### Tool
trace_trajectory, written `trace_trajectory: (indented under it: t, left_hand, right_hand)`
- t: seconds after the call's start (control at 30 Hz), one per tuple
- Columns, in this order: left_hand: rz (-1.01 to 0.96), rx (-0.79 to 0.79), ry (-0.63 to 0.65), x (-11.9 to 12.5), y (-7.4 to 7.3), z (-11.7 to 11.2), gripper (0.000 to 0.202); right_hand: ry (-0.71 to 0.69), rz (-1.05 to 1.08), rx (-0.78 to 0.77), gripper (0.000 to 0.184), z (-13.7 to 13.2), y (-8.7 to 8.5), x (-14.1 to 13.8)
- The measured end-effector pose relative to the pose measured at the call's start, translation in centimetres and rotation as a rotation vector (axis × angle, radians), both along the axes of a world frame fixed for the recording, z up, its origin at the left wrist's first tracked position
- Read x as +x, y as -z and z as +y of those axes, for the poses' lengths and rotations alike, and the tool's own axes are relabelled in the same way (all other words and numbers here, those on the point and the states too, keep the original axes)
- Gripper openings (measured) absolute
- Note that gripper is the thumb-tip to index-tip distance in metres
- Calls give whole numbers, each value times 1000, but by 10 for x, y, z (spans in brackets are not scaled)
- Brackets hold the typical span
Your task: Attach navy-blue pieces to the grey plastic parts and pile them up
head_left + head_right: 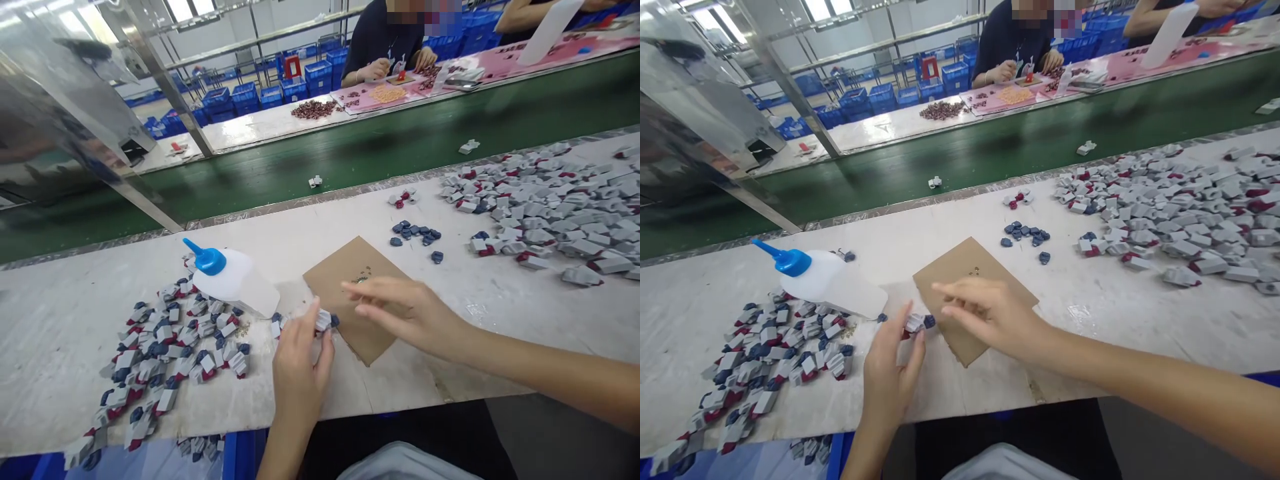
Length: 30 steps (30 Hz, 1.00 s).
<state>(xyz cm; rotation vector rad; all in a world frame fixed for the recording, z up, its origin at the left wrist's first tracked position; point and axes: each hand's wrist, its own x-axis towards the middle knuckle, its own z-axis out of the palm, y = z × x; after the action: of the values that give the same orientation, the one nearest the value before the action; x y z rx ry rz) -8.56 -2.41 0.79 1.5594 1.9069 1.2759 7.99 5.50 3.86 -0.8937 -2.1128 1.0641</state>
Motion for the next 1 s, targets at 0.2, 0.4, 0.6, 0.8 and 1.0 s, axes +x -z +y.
trace_trajectory:
  t: [0.2,0.4,0.6,0.8,1.0]
  left_hand:
    - [948,-18,202,-38,12,8,27]
    - [1020,11,183,-71,24,-21,33]
    - [1017,-18,61,-103,33,-31,25]
    - [857,-44,-50,-111,39,-15,12]
    - [834,171,-351,-105,55,-7,26]
  right_hand:
    - [304,0,-89,31,6,3,34]
    - [291,-15,-101,31,1,9,53]
    - [396,-77,-50,33,49,6,66]
    - [380,-396,263,32,169,-1,-2]
    - [173,-442,316,31,246,-2,-153]
